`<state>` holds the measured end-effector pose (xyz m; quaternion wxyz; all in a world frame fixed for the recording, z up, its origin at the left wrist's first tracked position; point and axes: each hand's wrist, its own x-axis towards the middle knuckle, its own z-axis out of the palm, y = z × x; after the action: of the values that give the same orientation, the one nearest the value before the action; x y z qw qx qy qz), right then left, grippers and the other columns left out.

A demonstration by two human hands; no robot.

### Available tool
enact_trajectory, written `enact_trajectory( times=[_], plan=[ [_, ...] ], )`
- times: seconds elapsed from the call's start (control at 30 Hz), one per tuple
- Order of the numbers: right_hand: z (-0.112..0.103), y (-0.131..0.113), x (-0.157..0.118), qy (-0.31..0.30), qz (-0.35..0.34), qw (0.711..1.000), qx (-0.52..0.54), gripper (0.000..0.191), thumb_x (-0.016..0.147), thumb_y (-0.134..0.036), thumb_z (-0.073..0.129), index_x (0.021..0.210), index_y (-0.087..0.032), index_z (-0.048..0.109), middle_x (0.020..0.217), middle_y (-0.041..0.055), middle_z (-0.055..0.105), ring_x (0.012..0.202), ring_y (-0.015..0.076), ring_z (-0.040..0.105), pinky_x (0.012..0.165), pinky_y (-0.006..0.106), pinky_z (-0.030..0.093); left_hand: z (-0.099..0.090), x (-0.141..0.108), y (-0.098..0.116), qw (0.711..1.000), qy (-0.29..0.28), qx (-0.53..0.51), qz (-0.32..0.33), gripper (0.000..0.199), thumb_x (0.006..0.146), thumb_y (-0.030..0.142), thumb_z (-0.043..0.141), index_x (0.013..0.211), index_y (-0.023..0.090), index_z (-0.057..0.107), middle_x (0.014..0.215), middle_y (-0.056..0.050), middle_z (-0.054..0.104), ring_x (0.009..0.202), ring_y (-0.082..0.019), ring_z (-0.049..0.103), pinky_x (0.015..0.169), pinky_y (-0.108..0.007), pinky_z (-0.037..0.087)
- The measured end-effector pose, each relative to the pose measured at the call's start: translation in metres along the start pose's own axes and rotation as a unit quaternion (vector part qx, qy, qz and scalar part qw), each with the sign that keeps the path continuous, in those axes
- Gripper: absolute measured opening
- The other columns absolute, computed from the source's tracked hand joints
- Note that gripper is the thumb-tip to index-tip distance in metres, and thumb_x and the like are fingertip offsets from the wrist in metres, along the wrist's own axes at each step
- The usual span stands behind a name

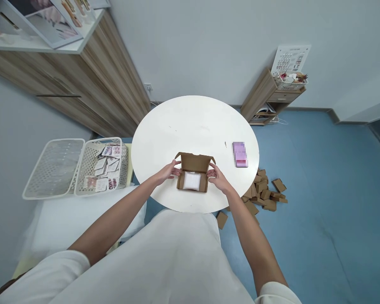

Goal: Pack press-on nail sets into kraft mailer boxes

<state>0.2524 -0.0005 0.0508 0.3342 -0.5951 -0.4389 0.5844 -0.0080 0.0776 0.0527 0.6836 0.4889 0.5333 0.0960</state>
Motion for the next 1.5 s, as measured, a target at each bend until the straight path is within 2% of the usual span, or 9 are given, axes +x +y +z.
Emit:
enact_trajectory(
  times=[0.2,0.33,0.5,0.6,0.73,0.93,1.13,1.37,1.5],
  plan=[
    [-0.026,-0.015,0.034,-0.009,-0.025,1.000,-0.012,0.064,0.060,-0.013,0.047,0.121,-0.033,0.043,0.122,0.0025,0.048,0.110,0.0213,0.048,0.090,0.042,0.037,-0.011,0.026,0.021,0.994,-0.009,-0.103,0.047,0.068,0.078,0.066,0.005,0.129,0.033,0.036,0.125,-0.006,0.051,0.114,-0.022,0.046,0.087,-0.038,0.038],
    [-0.038,-0.016,0.045,-0.039,0.006,0.999,0.011,0.045,0.070,-0.021,0.046,0.114,-0.032,0.052,0.125,0.0001,0.049,0.110,0.0219,0.048,0.094,0.044,0.034,-0.014,0.033,0.022,0.994,-0.007,-0.089,0.059,0.063,0.080,0.064,0.010,0.121,0.033,0.046,0.129,-0.004,0.046,0.117,-0.024,0.042,0.088,-0.040,0.037],
    [-0.030,-0.001,0.041,-0.017,0.028,0.999,-0.003,0.040,0.080,-0.043,0.045,0.119,-0.034,0.047,0.128,0.0021,0.046,0.112,0.0224,0.046,0.092,0.044,0.037,-0.005,0.032,0.012,0.994,0.081,0.037,0.058,0.057,0.078,0.057,0.036,0.127,0.028,0.040,0.133,-0.006,0.040,0.117,-0.025,0.039,0.093,-0.037,0.034],
    [-0.017,0.014,0.036,0.020,0.004,0.996,-0.087,0.047,0.075,-0.051,0.050,0.119,-0.036,0.045,0.135,0.0023,0.031,0.123,0.0233,0.032,0.096,0.043,0.035,0.008,0.029,0.006,0.970,0.142,0.176,0.089,0.059,0.076,0.054,0.045,0.128,0.029,0.037,0.134,-0.006,0.035,0.122,-0.027,0.031,0.099,-0.041,0.027],
    [0.000,0.029,0.032,0.024,0.002,0.984,-0.177,0.060,0.067,-0.055,0.058,0.121,-0.033,0.045,0.139,0.0051,0.018,0.130,0.0283,0.016,0.101,0.048,0.028,0.022,0.026,-0.002,0.940,0.159,0.292,0.076,0.053,0.075,0.053,0.048,0.123,0.030,0.044,0.135,-0.007,0.032,0.124,-0.032,0.024,0.099,-0.049,0.021],
    [0.008,0.033,0.023,0.057,-0.026,0.986,-0.155,0.066,0.073,-0.052,0.053,0.131,-0.031,0.029,0.134,0.0065,0.031,0.125,0.0240,0.029,0.100,0.045,0.030,0.024,0.026,-0.019,0.951,0.192,0.217,0.105,0.068,0.077,0.051,0.046,0.135,0.024,0.022,0.138,-0.009,0.030,0.126,-0.027,0.027,0.101,-0.043,0.023],
    [0.018,0.044,0.012,0.048,-0.012,0.988,-0.147,0.083,0.068,-0.051,0.059,0.136,-0.027,0.019,0.134,0.0077,0.035,0.123,0.0251,0.033,0.101,0.043,0.028,0.031,0.016,-0.026,0.977,0.128,0.125,0.112,0.070,0.067,0.047,0.060,0.128,0.024,0.035,0.128,-0.009,0.044,0.118,-0.028,0.038,0.098,-0.042,0.030],
    [0.017,0.043,-0.021,0.029,-0.018,0.997,-0.075,0.074,0.071,-0.053,0.054,0.135,-0.029,0.025,0.126,0.0071,0.041,0.119,0.0236,0.037,0.099,0.042,0.030,0.040,-0.022,-0.047,0.954,0.132,0.194,0.186,0.094,0.060,0.048,0.067,0.136,0.025,0.016,0.122,-0.011,0.039,0.111,-0.026,0.042,0.093,-0.040,0.036],
    [0.019,0.033,-0.040,0.040,-0.016,0.997,-0.069,0.065,0.077,-0.054,0.046,0.134,-0.028,0.029,0.113,0.0057,0.047,0.112,0.0204,0.044,0.095,0.037,0.036,0.039,-0.031,-0.052,0.940,0.137,0.224,0.218,0.072,0.077,0.045,0.052,0.136,0.025,0.016,0.106,-0.007,0.043,0.087,-0.017,0.052,0.081,-0.035,0.043]
  ],
)
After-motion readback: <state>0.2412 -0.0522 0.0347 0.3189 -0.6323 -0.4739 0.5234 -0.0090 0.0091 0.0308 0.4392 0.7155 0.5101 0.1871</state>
